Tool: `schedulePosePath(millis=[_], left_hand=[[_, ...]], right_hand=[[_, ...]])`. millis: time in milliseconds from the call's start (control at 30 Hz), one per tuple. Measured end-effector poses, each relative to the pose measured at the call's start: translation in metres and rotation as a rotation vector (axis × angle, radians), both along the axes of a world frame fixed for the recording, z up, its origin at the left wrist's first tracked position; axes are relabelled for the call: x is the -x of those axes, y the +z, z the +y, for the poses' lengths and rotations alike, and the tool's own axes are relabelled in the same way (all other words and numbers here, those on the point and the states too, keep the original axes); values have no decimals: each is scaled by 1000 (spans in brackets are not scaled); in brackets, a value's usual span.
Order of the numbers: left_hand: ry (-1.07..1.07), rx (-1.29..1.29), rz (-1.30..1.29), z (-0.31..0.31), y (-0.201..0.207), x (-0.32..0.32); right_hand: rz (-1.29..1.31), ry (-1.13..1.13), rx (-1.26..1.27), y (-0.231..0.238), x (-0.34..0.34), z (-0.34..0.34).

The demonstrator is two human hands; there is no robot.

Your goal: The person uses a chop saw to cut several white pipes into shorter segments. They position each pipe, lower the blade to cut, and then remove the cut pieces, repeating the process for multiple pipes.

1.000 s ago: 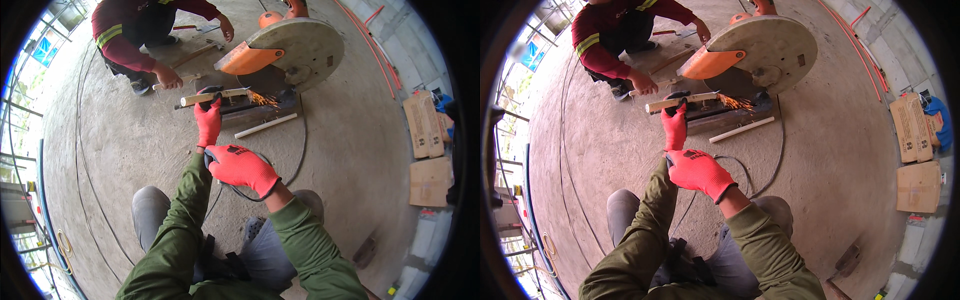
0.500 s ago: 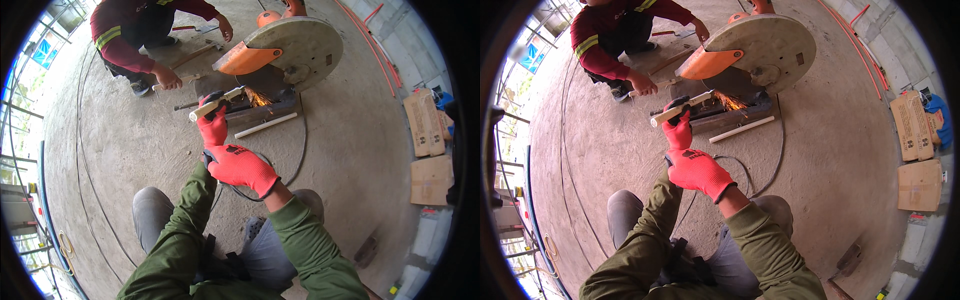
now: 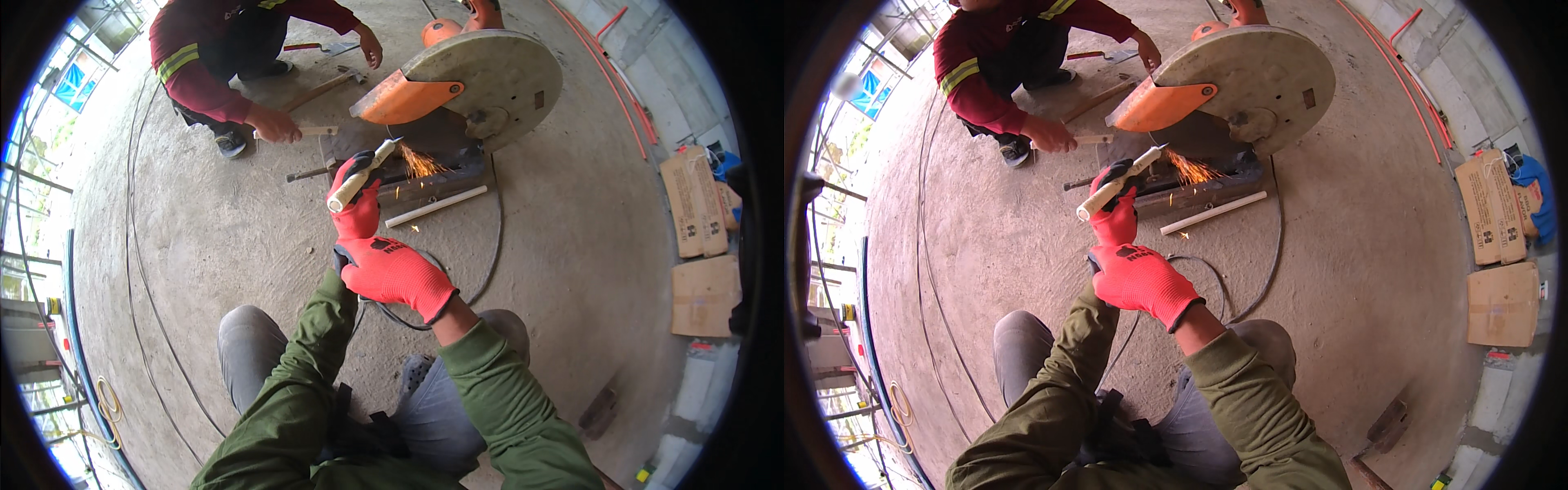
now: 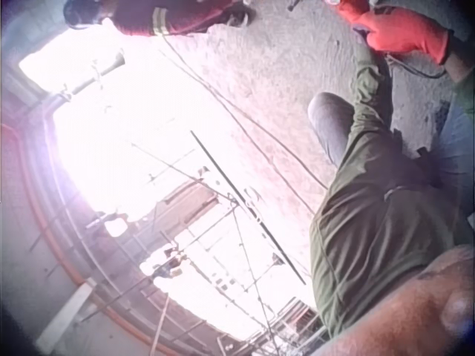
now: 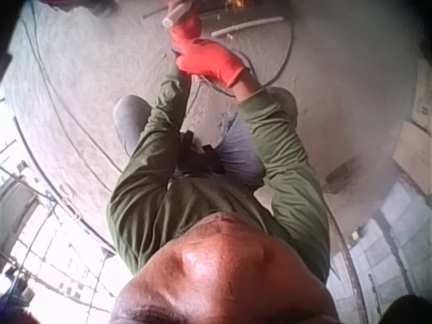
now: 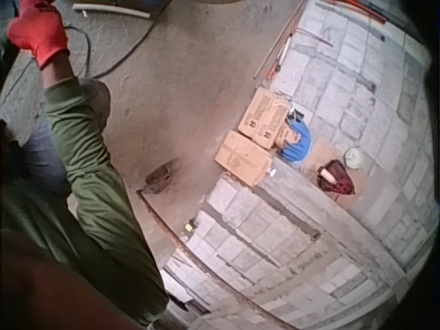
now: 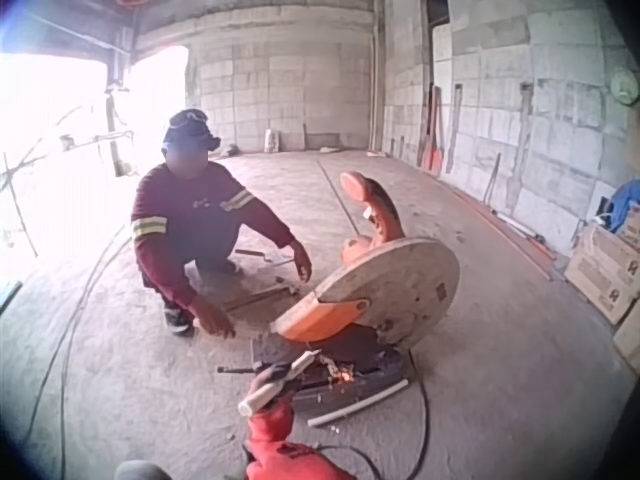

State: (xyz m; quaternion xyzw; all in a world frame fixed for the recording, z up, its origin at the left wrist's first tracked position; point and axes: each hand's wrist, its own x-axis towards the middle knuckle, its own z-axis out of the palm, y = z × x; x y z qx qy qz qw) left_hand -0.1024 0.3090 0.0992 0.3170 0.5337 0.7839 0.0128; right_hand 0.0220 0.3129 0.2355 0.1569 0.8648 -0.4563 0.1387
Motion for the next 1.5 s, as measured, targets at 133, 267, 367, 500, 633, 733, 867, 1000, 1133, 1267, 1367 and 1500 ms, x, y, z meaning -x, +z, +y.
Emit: schedulePosePath(millis=[133,267,367,500,633,733,867,1000,1133,1267,1367,1500], left_hand=[[13,21,7,-3,11,-1],[-30,13,-66,-4,12,2],[-30,25,-80,-2,8,4],[9,24,-29,0,8,5],[-46,-26,-111,1,13,3],[-19,70,-174,-2,12,3],[-56,-28,-105,-1,18,5],[-60,-33,-147,0,24,13],[-9,-31,-171,-1,16,38],[40,57,-181,9,20,57],[25,39,-198,13,16,76],[-82,27,-299,22,17,93]], right_hand=[[32,-33,18,-1,-1,0],[64,-48,35,-6,0,-2],[74,-43,26,-4,1,-2],[108,-33,19,-9,2,0],[120,-65,0,-9,2,0],[113,-70,-12,-10,5,-2],[87,-53,-8,-10,4,0],[73,-82,7,-4,3,0],[102,-91,6,-2,3,-1],[73,-78,12,1,2,-1],[60,-73,26,5,3,-2],[100,-82,12,2,0,-4]])
